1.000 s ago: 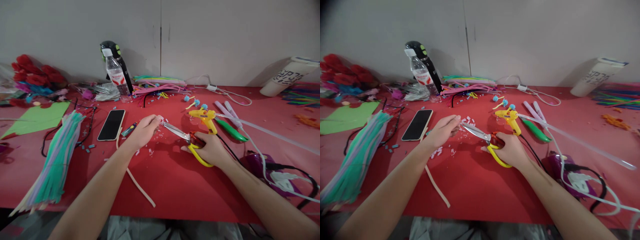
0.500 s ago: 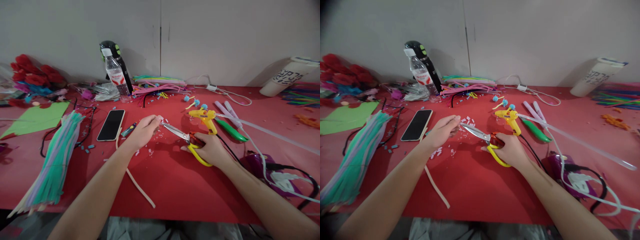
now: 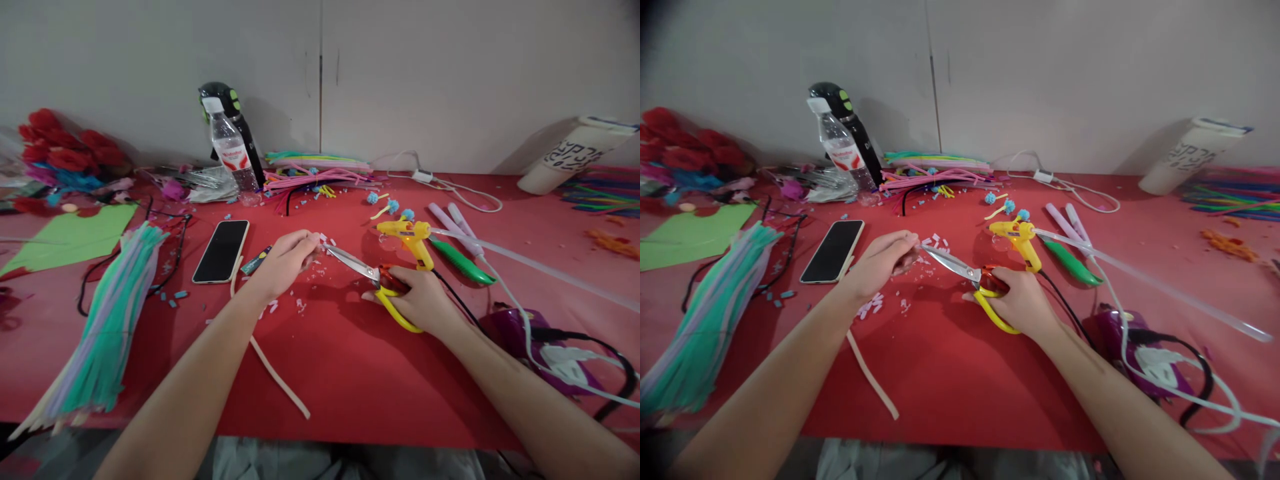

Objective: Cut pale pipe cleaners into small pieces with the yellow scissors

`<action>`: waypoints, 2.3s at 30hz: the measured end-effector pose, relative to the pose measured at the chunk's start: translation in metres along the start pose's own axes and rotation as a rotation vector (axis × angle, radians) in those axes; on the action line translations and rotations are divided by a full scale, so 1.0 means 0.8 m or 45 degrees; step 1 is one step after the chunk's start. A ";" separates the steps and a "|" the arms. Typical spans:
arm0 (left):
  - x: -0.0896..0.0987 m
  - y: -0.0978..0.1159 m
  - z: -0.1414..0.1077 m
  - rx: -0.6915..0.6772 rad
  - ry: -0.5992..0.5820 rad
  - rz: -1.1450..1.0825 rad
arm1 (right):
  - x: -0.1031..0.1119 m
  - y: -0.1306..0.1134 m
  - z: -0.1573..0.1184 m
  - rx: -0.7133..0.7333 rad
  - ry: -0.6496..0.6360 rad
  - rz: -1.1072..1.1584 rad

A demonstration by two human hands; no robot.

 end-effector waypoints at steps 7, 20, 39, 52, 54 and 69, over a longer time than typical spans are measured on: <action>-0.001 0.003 -0.003 -0.006 0.004 0.068 | 0.001 -0.005 0.000 -0.001 -0.003 0.005; 0.005 -0.001 -0.004 -0.041 0.105 0.194 | 0.001 -0.005 -0.001 -0.026 -0.021 -0.016; 0.004 0.009 -0.006 -0.120 0.107 0.360 | 0.003 -0.007 0.001 -0.035 -0.018 -0.018; 0.007 0.008 -0.007 -0.143 0.127 0.363 | 0.004 -0.005 0.002 -0.020 0.004 -0.013; 0.007 0.007 -0.006 -0.145 0.139 0.355 | 0.006 -0.005 0.001 -0.036 0.019 0.008; 0.004 0.012 -0.009 -0.145 0.242 0.360 | 0.003 -0.003 0.000 -0.076 -0.012 -0.012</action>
Point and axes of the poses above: each hand's wrist, its own z-axis towards the middle knuckle, its own x-axis out of the back of the hand, y = z × x, the point moved 6 cm from there along z, towards the middle knuckle, and after that the axes turned 15 degrees about z, right-handed, at the moved point
